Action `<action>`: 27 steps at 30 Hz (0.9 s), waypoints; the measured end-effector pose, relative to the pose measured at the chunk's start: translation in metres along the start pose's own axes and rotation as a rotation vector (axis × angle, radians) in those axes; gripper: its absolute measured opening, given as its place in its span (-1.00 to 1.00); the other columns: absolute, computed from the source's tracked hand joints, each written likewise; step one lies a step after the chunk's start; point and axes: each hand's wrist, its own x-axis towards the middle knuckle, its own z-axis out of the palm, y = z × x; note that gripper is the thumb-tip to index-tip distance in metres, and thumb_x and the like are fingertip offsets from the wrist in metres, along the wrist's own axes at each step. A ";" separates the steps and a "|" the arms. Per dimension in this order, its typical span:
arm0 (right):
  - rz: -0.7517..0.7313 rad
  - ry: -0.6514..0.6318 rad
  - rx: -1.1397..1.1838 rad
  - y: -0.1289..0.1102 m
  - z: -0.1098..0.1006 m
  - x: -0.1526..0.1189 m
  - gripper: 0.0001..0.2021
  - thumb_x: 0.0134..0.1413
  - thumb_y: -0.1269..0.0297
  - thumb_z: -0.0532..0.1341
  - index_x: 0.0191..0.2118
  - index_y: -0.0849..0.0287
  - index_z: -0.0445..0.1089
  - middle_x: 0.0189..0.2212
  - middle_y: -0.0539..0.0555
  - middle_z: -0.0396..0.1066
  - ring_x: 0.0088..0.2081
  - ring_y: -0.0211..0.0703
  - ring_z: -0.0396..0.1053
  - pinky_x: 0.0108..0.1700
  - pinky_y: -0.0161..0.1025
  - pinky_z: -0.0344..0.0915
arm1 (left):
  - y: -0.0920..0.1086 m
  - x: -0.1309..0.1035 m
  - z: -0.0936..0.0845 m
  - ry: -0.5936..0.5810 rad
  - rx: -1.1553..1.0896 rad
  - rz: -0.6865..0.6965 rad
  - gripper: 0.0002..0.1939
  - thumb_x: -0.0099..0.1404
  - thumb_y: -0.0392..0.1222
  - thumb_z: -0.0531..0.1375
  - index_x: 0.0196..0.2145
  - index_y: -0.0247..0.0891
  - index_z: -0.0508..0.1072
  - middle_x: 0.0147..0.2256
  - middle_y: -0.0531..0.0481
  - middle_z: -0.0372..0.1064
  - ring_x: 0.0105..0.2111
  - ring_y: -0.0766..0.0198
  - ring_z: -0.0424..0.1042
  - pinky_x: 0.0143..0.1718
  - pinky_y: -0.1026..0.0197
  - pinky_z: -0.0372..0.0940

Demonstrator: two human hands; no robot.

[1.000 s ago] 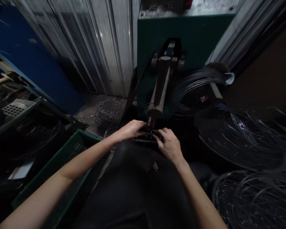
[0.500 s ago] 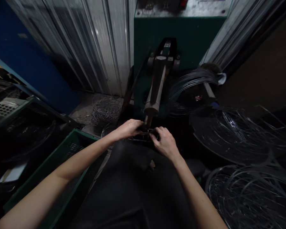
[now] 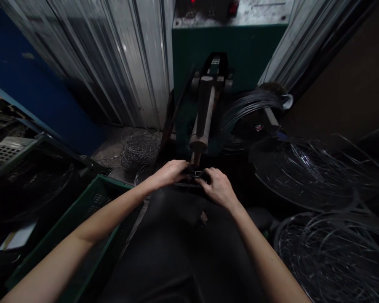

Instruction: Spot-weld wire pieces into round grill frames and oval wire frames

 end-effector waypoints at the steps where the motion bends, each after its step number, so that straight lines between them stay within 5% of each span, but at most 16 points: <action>1: 0.001 0.001 0.001 0.000 0.000 0.001 -0.79 0.05 0.11 0.15 -0.44 0.14 0.29 -0.44 0.06 0.34 -0.38 -0.14 0.31 -0.34 -0.22 0.23 | 0.000 0.000 0.000 0.000 0.008 -0.003 -0.78 0.23 -0.24 0.16 -0.17 -0.37 0.37 -0.21 -0.13 0.41 -0.18 0.21 0.42 -0.20 0.29 0.26; 14: 0.008 0.068 0.193 -0.003 -0.010 0.004 -0.85 0.03 0.18 0.15 -0.33 0.11 0.38 -0.38 0.05 0.46 -0.34 -0.13 0.41 -0.28 -0.20 0.30 | -0.004 -0.001 -0.010 0.011 -0.019 -0.003 -0.81 0.23 -0.28 0.15 -0.19 -0.39 0.39 -0.23 -0.13 0.42 -0.22 0.22 0.41 -0.22 0.29 0.26; 27: 0.016 0.102 0.190 0.002 -0.014 0.025 -0.81 0.01 0.14 0.14 -0.37 0.12 0.40 -0.41 0.05 0.48 -0.37 -0.12 0.41 -0.31 -0.20 0.29 | -0.019 0.024 -0.019 -0.007 -0.154 -0.016 -0.74 0.16 -0.21 0.23 -0.17 -0.32 0.46 -0.19 -0.09 0.47 -0.20 0.23 0.43 -0.20 0.31 0.25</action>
